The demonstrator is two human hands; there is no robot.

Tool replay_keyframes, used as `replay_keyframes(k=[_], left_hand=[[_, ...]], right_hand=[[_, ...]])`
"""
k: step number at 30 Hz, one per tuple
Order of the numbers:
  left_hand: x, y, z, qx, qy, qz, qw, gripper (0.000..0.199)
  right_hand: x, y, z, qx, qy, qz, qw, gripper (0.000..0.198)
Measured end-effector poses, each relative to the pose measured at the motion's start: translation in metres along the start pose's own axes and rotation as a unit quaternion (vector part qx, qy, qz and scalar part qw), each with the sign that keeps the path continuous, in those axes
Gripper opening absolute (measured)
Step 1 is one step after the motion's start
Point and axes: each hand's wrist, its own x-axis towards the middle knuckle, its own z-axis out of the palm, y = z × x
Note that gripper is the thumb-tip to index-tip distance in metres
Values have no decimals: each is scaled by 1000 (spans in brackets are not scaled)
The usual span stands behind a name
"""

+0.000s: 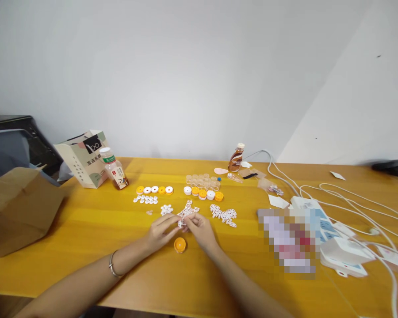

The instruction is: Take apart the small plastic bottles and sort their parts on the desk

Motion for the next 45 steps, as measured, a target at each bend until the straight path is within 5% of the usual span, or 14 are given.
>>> replay_keyframes(k=[12, 19, 26, 30, 34, 39, 45], left_hand=[[1, -3, 0, 30, 20, 2, 999, 25], [3, -11, -1, 72, -17, 62, 995, 29], [-1, -4, -4, 37, 7, 37, 999, 29], [1, -5, -3, 8, 11, -12, 1000, 27], [2, -7, -2, -23, 10, -54, 998, 26], [1, -7, -1, -28, 2, -60, 998, 26], [3, -8, -1, -24, 0, -61, 998, 27]], right_hand=[[2, -2, 2, -64, 21, -63, 996, 28], [1, -1, 7, -110, 51, -96, 988, 28], [15, 0, -22, -219, 162, -155, 949, 26], [24, 5, -32, -269, 150, -160, 938, 28], [33, 18, -30, -363, 140, -205, 898, 28], [42, 33, -33, -450, 147, -224, 852, 28], [45, 40, -37, -489, 146, -224, 830, 29]])
